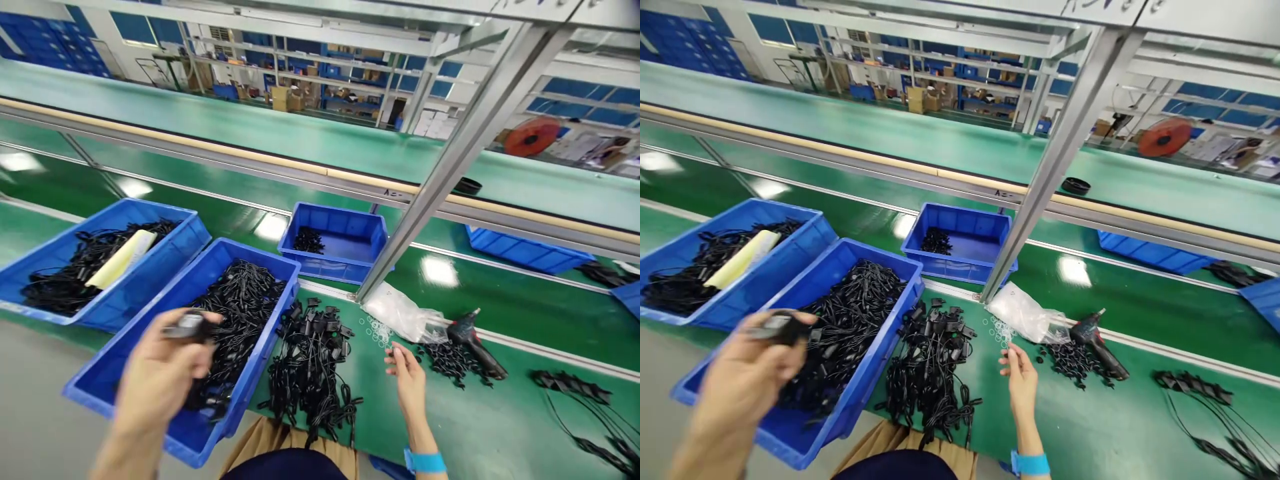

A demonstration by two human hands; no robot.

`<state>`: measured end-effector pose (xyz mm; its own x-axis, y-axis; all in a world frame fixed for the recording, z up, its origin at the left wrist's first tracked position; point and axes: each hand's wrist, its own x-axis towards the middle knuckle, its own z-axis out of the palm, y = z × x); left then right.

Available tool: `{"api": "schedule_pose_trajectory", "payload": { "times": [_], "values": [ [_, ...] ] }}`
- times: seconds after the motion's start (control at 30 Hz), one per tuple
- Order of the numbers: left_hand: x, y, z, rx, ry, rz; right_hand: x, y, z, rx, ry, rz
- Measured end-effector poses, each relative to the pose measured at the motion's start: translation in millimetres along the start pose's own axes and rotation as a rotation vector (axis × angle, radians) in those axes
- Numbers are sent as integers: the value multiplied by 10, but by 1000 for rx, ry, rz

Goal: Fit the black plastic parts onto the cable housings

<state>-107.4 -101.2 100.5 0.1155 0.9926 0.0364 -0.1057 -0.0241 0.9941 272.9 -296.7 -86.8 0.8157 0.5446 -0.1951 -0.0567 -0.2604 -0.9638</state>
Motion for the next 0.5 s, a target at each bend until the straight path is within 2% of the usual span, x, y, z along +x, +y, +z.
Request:
{"api": "schedule_pose_trajectory", "payload": {
  "times": [0.07, 0.1, 0.17, 0.2, 0.27, 0.33, 0.37, 0.5],
  "values": [
    [-165, -210, 380, -41, -238, -174, -325, -368, 282, 107, -140, -31],
    [-251, -307, 544, -60, -322, -218, -481, -551, 400, 188, -242, -31],
    [-412, -454, 781, -56, -485, -280, -748, -887, 581, 228, -437, -50],
    [-482, -499, 850, -45, -544, -289, -853, -1030, 643, 188, -507, -112],
    [-590, -546, 911, -19, -624, -288, -1000, -1250, 718, 14, -569, -360],
    [-653, -571, 906, -3, -646, -274, -1083, -1376, 742, -150, -571, -643],
    [-670, -586, 892, 6, -642, -267, -1109, -1407, 741, -200, -575, -739],
    [-691, -684, 819, 66, -607, -224, -1193, -1419, 712, -286, -587, -872]
  ]
}}
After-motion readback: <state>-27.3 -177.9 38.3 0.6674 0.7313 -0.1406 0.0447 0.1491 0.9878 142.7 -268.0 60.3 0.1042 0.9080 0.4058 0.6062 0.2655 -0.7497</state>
